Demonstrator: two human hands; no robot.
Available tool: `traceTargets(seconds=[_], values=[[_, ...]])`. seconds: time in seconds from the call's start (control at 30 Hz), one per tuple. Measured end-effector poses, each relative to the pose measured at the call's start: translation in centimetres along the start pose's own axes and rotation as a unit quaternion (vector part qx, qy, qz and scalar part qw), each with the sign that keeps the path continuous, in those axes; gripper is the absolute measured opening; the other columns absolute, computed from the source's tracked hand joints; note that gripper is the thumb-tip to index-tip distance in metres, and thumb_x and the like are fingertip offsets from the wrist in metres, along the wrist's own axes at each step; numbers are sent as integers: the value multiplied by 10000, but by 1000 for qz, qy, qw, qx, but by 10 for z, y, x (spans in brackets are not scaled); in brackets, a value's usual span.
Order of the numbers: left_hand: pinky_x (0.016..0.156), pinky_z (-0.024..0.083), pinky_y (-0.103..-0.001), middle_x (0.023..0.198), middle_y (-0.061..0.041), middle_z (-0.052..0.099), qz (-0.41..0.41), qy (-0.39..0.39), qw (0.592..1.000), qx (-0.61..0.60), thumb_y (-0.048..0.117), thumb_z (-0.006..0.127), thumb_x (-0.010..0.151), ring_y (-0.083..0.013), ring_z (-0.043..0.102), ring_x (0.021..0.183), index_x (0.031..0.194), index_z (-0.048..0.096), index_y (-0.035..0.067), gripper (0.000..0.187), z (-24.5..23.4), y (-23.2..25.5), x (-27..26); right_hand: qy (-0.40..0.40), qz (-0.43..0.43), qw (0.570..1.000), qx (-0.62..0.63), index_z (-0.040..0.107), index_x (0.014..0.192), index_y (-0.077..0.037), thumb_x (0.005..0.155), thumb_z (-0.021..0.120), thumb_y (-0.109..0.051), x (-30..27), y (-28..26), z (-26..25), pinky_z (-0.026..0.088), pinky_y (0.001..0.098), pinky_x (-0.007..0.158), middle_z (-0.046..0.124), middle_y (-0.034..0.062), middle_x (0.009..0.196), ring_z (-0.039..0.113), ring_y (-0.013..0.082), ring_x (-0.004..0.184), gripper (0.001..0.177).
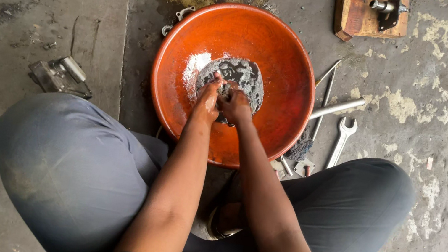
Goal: The person sits on the floor and scrubs a metal mechanical part with a wire brush inside an orange basin filled with liquid. The person then places the part on the floor and scrubs a metal spring in the same manner.
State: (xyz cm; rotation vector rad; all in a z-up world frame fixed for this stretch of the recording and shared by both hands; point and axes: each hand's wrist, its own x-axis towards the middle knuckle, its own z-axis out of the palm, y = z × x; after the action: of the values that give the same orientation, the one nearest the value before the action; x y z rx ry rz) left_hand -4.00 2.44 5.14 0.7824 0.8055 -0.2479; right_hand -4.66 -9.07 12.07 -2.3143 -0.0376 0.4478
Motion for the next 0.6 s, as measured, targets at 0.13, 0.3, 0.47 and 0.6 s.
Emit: traceTargets(seconds=[0.13,0.3,0.47,0.6], values=[[739,421,-281,1076,7,670,76,-58,995,-33,347,682,1002,-95,496,846,1185,743,64,342,4,-14,16,101,-68,992,-32,695,966,11,962,690,-321,-14,-9,-5,540,506,802,719,264,896,693,430,869,333],[740,494,-366,889,-38,617,10,-104,990,-90,458,569,1039,-180,583,784,1096,683,45,432,12,1,-7,113,-47,991,53,709,1160,-42,883,586,-234,-11,-1,-11,539,496,829,716,274,978,697,422,920,358],[794,474,-385,936,-35,648,-5,-140,988,-56,578,492,1051,-181,582,858,1117,648,77,529,34,19,-63,134,118,984,-7,686,1069,41,925,644,-283,24,52,13,522,524,911,691,329,1065,669,473,1024,358],[866,519,-379,1025,-79,711,-20,-205,971,-120,558,473,1018,-218,672,950,1089,649,44,548,42,32,-77,192,163,964,-80,573,1318,-5,1045,511,-394,29,81,-7,527,531,960,671,330,1144,673,485,1052,479]])
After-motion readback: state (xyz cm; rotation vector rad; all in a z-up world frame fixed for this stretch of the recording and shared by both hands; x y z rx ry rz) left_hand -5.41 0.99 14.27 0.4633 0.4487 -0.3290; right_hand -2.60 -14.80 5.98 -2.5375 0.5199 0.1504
